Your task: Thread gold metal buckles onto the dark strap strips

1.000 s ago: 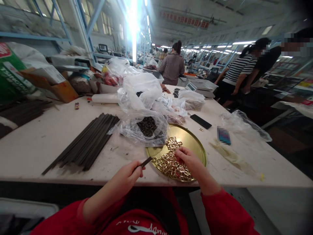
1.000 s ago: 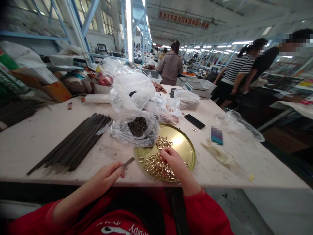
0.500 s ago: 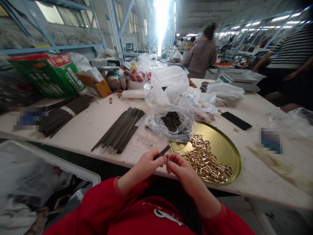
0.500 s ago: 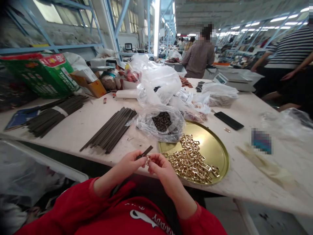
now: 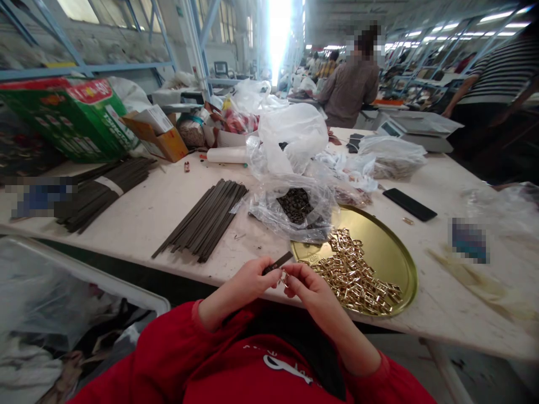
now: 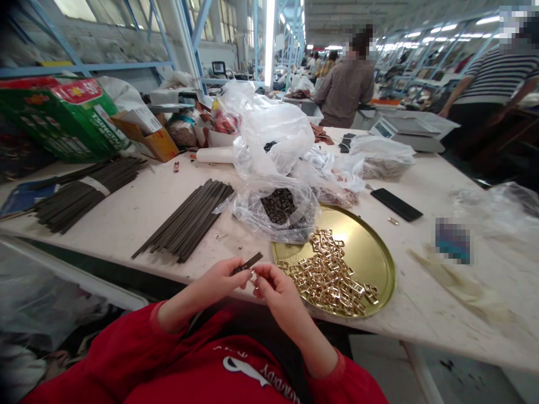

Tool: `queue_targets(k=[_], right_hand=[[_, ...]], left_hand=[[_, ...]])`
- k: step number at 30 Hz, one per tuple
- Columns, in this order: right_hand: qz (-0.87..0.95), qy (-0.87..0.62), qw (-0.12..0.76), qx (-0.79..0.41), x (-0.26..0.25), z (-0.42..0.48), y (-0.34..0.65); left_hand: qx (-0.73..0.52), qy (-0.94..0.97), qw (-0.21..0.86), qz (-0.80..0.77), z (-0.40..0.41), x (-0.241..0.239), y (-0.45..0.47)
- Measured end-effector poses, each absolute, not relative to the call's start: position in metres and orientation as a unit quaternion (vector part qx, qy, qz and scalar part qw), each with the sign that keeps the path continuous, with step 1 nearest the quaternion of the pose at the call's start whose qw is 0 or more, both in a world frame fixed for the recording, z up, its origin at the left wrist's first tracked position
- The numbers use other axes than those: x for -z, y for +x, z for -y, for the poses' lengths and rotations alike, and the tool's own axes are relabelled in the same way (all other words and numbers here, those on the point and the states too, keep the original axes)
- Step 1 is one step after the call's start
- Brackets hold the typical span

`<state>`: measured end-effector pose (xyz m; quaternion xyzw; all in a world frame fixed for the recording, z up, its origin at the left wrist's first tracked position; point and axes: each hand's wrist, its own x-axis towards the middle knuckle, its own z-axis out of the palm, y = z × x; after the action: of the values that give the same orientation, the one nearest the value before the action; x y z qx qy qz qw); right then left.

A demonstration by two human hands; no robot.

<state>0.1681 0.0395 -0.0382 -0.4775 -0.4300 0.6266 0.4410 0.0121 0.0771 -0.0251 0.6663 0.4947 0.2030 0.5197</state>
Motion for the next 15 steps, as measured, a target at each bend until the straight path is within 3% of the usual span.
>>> queue_targets(k=[9,15], right_hand=[[0.37,-0.445,0.443,-0.685,0.048,-0.043,0.169],[0.365,-0.445,0.427,-0.698,0.047,-0.042,0.168]], left_hand=[[-0.168,0.647,0.549,-0.502,-0.08,0.028,0.015],[-0.165,0.672,0.513,-0.508,-0.08,0.025,0.014]])
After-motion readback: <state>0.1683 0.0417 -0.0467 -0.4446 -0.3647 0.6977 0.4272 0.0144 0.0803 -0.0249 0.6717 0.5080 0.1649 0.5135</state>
